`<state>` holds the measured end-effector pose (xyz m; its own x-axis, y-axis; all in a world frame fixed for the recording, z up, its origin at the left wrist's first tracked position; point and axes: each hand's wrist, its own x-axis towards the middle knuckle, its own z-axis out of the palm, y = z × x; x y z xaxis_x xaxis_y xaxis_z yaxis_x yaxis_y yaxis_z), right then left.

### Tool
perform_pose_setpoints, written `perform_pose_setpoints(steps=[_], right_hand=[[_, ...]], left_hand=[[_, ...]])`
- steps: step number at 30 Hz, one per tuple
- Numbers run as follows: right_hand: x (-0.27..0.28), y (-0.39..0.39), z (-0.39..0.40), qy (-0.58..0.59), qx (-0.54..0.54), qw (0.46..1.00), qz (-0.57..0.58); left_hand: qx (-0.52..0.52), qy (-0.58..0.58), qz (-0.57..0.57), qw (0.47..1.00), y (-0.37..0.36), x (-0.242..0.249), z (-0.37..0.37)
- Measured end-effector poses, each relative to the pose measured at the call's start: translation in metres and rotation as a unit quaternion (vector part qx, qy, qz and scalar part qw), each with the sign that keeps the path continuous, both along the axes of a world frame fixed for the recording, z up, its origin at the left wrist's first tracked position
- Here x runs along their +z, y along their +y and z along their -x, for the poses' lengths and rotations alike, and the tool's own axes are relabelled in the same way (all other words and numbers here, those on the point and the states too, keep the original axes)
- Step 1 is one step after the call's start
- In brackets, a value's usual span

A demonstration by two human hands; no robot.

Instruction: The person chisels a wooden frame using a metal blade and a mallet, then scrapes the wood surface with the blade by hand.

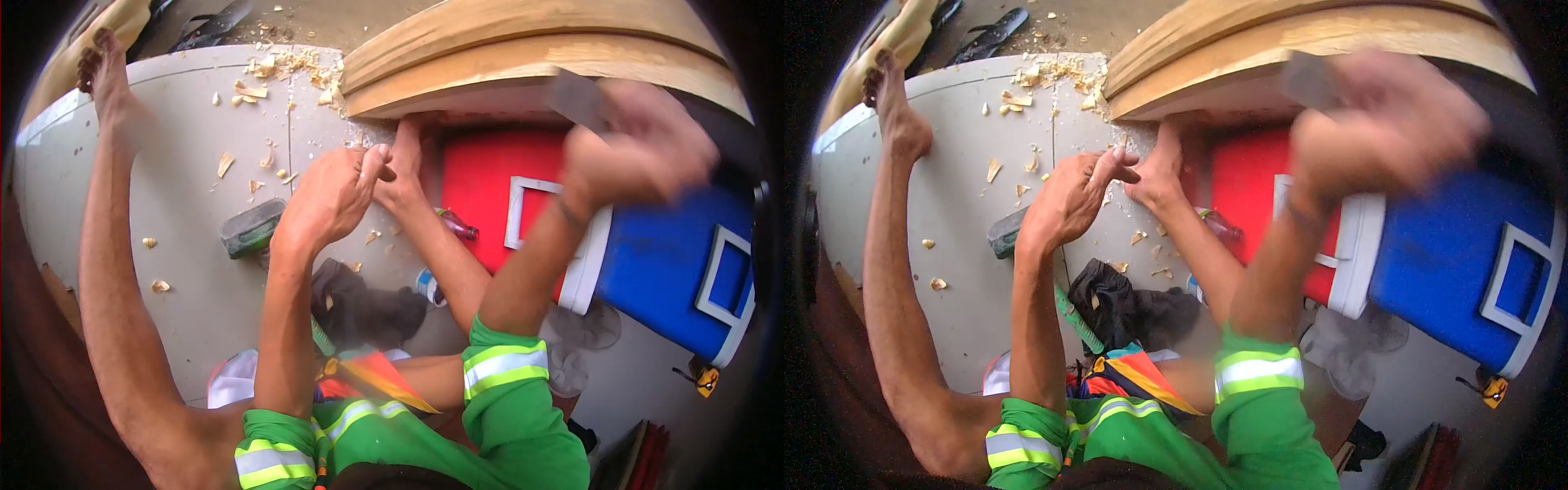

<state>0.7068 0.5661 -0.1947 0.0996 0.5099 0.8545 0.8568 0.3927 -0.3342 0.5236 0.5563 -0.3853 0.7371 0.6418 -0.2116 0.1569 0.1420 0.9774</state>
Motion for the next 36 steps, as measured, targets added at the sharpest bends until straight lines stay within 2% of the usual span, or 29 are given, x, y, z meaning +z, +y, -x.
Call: perform_pose_setpoints(steps=[2,3,4,5,6,7,8,9,10,12,13,16,18,21,23,26,28,30,32,33,35,36], right_hand=[[0.002,0.006,0.004,0.024,0.007,1.000,-0.017],[0.000,0.006,0.008,-0.009,-0.004,0.999,-0.035],[0.001,0.002,0.010,-0.044,-0.020,0.998,-0.050],[0.010,0.002,0.001,0.128,0.236,0.962,-0.051],[0.009,0.002,-0.005,0.182,0.281,0.941,-0.050],[0.008,0.003,-0.007,0.236,0.324,0.915,-0.051],[-0.001,0.007,0.005,0.167,0.168,0.970,-0.055],[-0.001,0.011,0.011,0.088,0.012,0.994,-0.061],[0.004,0.012,0.017,0.118,0.046,0.991,-0.038],[-0.002,0.014,0.034,0.061,-0.052,0.992,-0.093],[0.009,0.011,0.037,0.064,-0.030,0.992,-0.100],[0.026,-0.007,0.018,0.193,0.202,0.959,-0.052],[0.003,0.007,0.026,0.106,0.012,0.992,-0.074],[0.007,0.006,0.015,0.085,0.007,0.994,-0.067],[0.010,0.005,0.023,0.129,0.009,0.990,-0.064],[0.007,0.007,0.008,0.152,0.161,0.975,-0.037],[-0.012,0.017,0.005,0.234,0.129,0.963,-0.034],[-0.029,0.015,-0.002,0.213,0.125,0.969,-0.012],[-0.022,0.008,0.012,0.124,0.093,0.987,-0.051],[-0.012,0.005,0.019,0.088,0.122,0.987,-0.060],[0.016,-0.004,0.017,0.119,0.195,0.972,-0.061],[0.021,-0.005,0.016,0.119,0.188,0.972,-0.069]], left_hand=[[0.011,0.009,-0.006,1.000,0.002,-0.005,-0.003],[0.014,-0.003,-0.030,0.999,0.001,-0.009,-0.003],[-0.011,0.033,-0.010,0.999,0.000,-0.001,-0.002],[-0.025,0.072,0.006,0.997,0.008,0.011,0.001],[-0.038,0.114,0.025,0.992,0.012,0.016,0.005],[-0.006,0.086,0.020,0.996,0.008,0.010,0.006],[0.025,0.053,0.010,0.998,0.003,0.003,0.005],[0.059,0.014,-0.002,0.998,0.001,0.000,0.001],[0.066,0.010,-0.015,0.998,0.005,0.000,-0.002],[0.068,0.015,-0.026,0.997,0.001,-0.003,-0.001],[0.072,0.012,-0.024,0.997,0.001,-0.003,0.000],[0.065,0.016,-0.026,0.997,-0.002,-0.004,0.002],[0.051,0.022,-0.057,0.997,0.005,-0.004,0.000],[0.074,0.000,-0.018,0.997,0.000,0.006,-0.001],[0.066,-0.007,-0.018,0.998,-0.001,0.009,0.002],[0.065,0.000,-0.025,0.998,-0.001,0.006,0.005],[0.068,-0.005,-0.024,0.997,0.000,0.006,0.005],[0.076,-0.017,-0.019,0.997,0.003,0.006,0.005],[0.081,-0.014,-0.002,0.997,0.007,0.006,0.006],[0.079,-0.012,0.011,0.997,0.005,0.005,0.005],[0.075,-0.007,0.006,0.997,0.002,-0.004,0.001],[0.077,-0.005,0.001,0.997,0.003,-0.007,-0.001]])
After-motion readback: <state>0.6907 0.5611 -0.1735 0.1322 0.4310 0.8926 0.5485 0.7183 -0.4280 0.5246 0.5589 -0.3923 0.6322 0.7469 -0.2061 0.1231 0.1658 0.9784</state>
